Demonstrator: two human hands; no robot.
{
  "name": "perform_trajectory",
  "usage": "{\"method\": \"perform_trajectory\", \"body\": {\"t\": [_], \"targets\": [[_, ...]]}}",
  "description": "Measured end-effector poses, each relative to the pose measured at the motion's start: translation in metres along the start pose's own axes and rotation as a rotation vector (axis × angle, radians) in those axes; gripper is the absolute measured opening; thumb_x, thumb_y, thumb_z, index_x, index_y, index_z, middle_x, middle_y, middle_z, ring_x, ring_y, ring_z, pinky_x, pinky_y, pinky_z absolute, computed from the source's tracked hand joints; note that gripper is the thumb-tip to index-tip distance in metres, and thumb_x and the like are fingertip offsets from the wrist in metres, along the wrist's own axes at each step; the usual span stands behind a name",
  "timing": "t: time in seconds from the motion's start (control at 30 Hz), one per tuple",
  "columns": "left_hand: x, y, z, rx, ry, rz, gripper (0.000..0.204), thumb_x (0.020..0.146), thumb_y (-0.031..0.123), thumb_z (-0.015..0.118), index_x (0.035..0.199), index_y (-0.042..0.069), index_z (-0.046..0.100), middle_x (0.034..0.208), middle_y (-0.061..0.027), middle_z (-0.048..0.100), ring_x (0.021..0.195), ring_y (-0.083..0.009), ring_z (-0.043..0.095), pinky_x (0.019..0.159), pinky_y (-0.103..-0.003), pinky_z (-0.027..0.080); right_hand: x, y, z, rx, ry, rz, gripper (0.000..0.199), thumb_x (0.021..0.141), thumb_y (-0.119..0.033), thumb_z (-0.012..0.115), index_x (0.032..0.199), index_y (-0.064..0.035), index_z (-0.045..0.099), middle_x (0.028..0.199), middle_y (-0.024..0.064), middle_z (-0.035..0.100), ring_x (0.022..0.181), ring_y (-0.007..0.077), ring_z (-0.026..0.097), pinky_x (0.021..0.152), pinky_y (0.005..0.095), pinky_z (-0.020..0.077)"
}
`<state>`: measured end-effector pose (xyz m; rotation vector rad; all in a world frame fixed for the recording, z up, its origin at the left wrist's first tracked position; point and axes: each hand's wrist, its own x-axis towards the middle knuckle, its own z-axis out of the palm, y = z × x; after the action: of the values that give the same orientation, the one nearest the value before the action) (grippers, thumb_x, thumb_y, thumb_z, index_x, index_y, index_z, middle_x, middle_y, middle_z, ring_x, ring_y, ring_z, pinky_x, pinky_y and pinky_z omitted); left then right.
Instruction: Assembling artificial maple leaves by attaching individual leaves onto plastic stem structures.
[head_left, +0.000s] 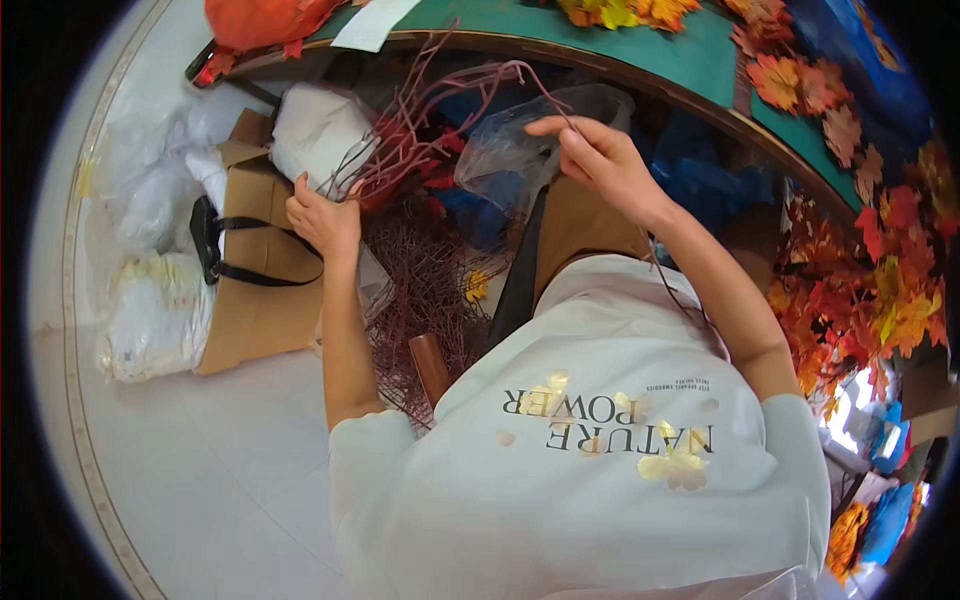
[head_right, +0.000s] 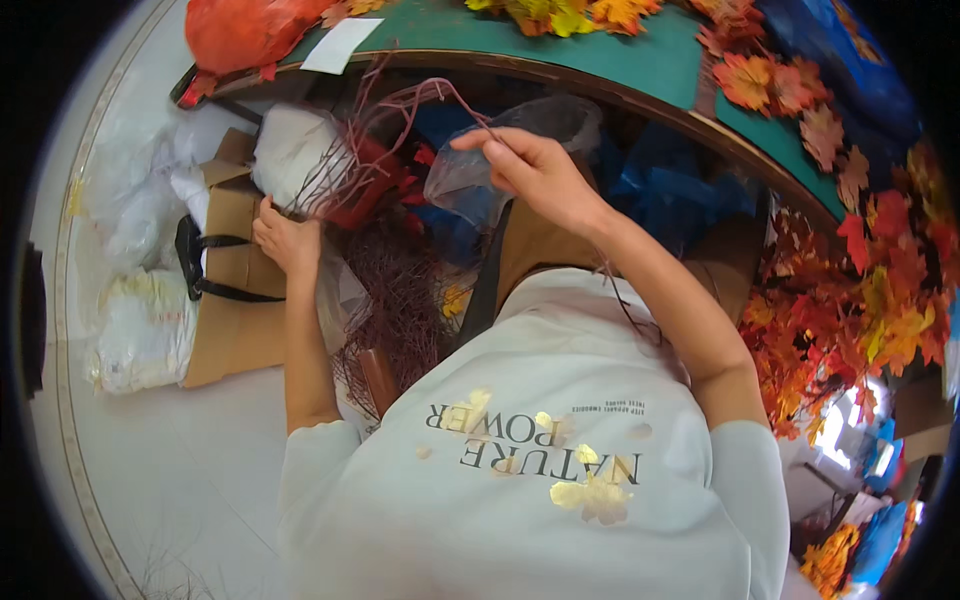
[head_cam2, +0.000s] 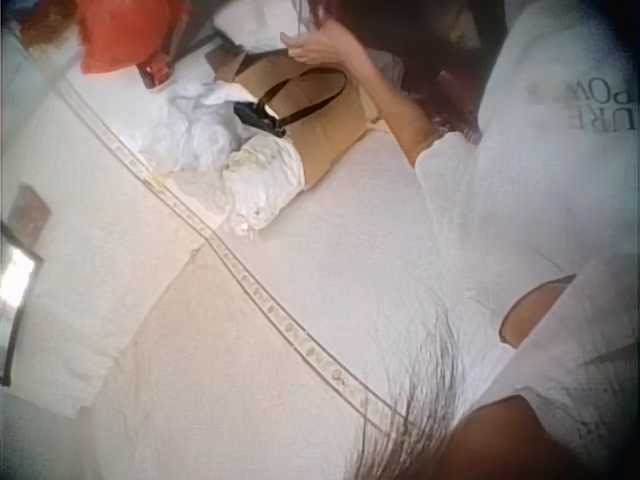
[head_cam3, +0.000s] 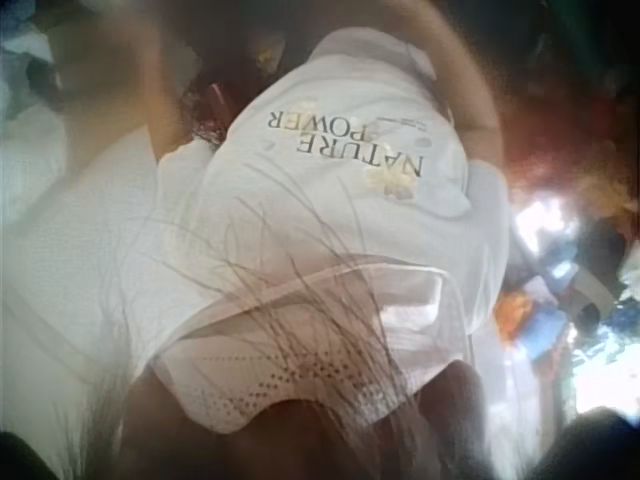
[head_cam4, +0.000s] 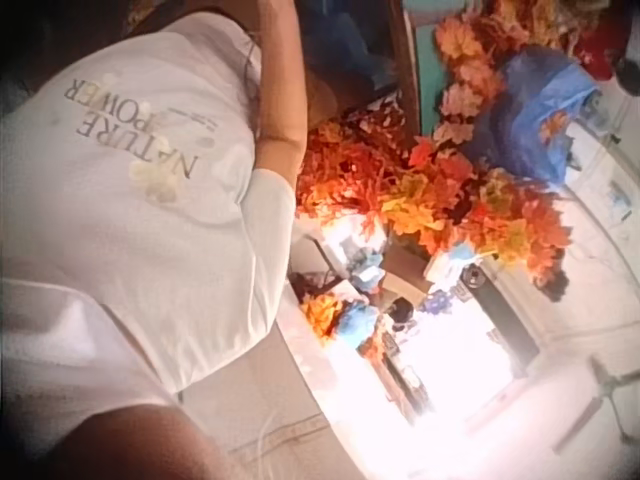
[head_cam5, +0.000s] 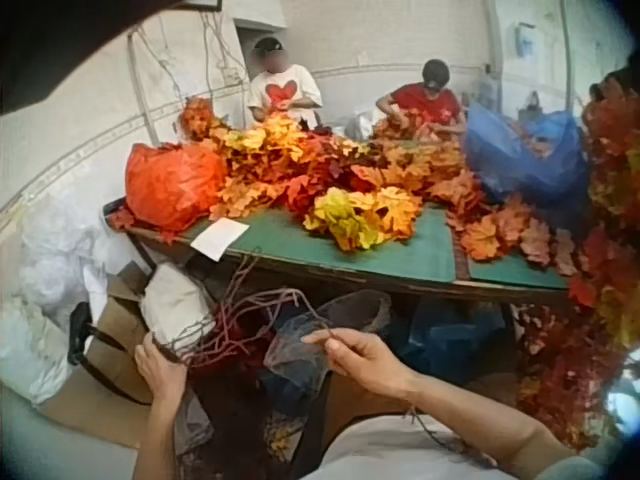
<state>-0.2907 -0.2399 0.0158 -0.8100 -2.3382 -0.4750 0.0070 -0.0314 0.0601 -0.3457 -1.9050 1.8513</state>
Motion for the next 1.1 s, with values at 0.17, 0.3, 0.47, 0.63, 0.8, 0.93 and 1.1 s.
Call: {"method": "perform_trajectory", "body": {"t": [0.17,0.3,0.47,0.63,0.8,0.93,1.1], "targets": [[-0.014,-0.022,0.026,-0.486,-0.247,-0.061,0.069,0.059,0.027,0.082,0.114,0.003,0.05,0.102,-0.0157,0.05,0.102,-0.0355,0.045,0.09,-0.041,0.038,-0.011,-0.002,0.022,-0.141,0.092,-0.463,0.032,0.097,-0.027,0.042,0.117,-0.0081,0.058,0.117,0.0065,0.052,0.091,0.0123,0.056,0.084,0.0252,0.043],[-0.064,0.033,-0.005,-0.645,-0.717,0.663,0.044,0.059,0.001,0.067,0.103,0.004,0.061,0.096,-0.0131,0.058,0.093,-0.0311,0.054,0.083,-0.039,0.044,-0.006,-0.018,0.019,0.695,0.037,-0.123,0.043,0.098,-0.037,0.033,0.137,-0.0204,0.036,0.137,0.0078,0.042,0.073,0.014,0.054,0.063,0.0227,0.0409],[-0.047,0.044,-0.004,-0.788,-0.797,0.588,0.029,0.059,-0.014,0.043,0.074,0.001,0.063,0.077,-0.0147,0.062,0.081,-0.0304,0.061,0.076,-0.036,0.049,-0.003,-0.004,-0.001,0.61,-0.09,-0.151,0.039,0.098,-0.037,0.034,0.132,-0.0193,0.041,0.087,0.011,0.065,0.041,0.0026,0.023,0.043,0.0178,0.0227],[0.027,0.076,0.008,-1.265,-0.715,0.281,0.044,0.085,0.029,0.06,0.12,0.004,0.051,0.126,-0.0092,0.048,0.118,-0.0216,0.044,0.098,-0.033,0.034,-0.01,-0.021,-0.016,0.536,-0.281,-0.048,0.04,0.099,-0.036,0.034,0.126,-0.01,0.047,0.076,0.0118,0.065,0.043,0.0034,0.023,0.042,0.0181,0.022],[0.009,0.165,0.005,-1.819,-1.564,0.326,0.095,0.07,0.052,0.072,0.139,0.004,0.03,0.13,-0.0063,0.046,0.125,-0.0175,0.039,0.105,-0.033,0.027,-0.006,-0.037,-0.021,0.376,-0.53,-0.071,0.039,0.099,-0.035,0.034,0.119,-0.0063,0.051,0.065,0.0111,0.061,0.041,0.0024,0.026,0.039,0.0174,0.0209],[-0.011,0.192,0.01,-1.933,-1.519,0.148,0.059,0.073,0.023,0.076,0.123,0.006,0.05,0.096,-0.0011,0.059,0.08,-0.008,0.055,0.071,-0.02,0.044,-0.015,-0.032,-0.037,0.273,-0.429,-0.101,0.045,0.095,-0.041,0.041,0.105,-0.0009,0.059,0.055,0.0005,0.046,0.045,0.0032,0.028,0.042,0.0189,0.0194],[-0.004,0.164,0.012,-2.108,-1.241,-0.223,0.019,0.085,0.023,0.064,0.09,0.006,0.057,0.068,0.0034,0.047,0.051,-0.0051,0.04,0.047,-0.019,0.035,-0.031,-0.018,-0.076,0.233,0.053,-0.104,0.048,0.092,-0.046,0.046,0.092,-0.0003,0.061,0.056,-0.0088,0.029,0.048,0.0033,0.023,0.045,0.0211,0.0157]]}}
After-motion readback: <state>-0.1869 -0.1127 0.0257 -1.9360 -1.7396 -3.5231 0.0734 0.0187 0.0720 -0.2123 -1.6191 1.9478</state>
